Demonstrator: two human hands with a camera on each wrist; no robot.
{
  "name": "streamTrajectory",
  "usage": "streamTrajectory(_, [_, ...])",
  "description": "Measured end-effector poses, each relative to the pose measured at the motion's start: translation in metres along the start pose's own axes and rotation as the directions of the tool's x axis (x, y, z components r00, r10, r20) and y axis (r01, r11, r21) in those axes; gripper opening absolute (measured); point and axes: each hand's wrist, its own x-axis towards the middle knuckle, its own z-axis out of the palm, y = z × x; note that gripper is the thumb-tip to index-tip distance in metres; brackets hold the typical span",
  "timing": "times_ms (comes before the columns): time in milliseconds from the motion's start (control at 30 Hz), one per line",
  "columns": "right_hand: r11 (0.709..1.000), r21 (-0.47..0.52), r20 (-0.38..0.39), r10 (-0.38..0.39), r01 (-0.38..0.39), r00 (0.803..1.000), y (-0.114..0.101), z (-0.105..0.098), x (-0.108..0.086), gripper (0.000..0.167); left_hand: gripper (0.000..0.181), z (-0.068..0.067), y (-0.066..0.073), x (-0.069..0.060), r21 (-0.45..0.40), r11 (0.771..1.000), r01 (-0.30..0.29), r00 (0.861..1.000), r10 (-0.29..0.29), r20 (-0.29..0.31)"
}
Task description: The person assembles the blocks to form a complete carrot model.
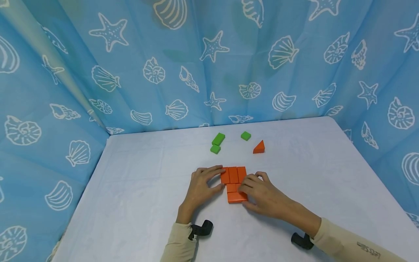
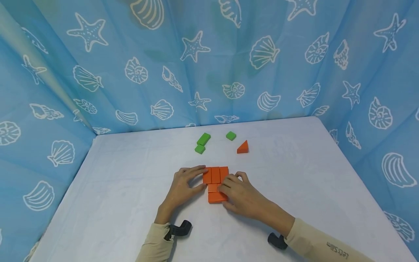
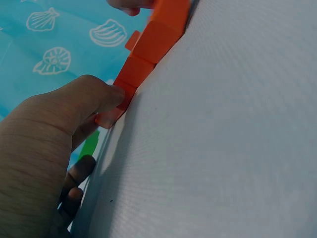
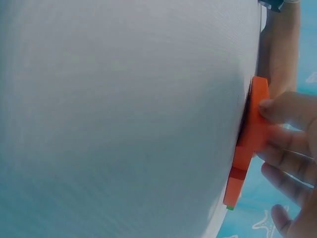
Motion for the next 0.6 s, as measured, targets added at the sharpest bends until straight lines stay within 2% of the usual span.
streamTrajectory(233, [1.0, 0.02, -0.007, -0.008, 0.008, 1.0, 0.003, 0.0, 0.002, 0.022, 0.047, -0.001, 0.0, 0.001, 0.006, 1.0, 0.02, 1.0, -0.02, 0.015])
streamTrajectory(400, [0.997, 0.023, -0.007, 0.067, -0.067, 0.998, 0.012, -0.006, 0.006, 0.019, 0.047, -0.001, 0.0, 0.002, 0.012, 1.0, 0.024, 0.999, -0.024, 0.022])
streamTrajectory(600, [0.985, 0.034, 0.002, 0.17, -0.17, 0.985, 0.039, -0.013, 0.014, 0.021, 0.047, 0.0, 0.0, 0.002, 0.012, 1.0, 0.024, 0.999, -0.024, 0.025])
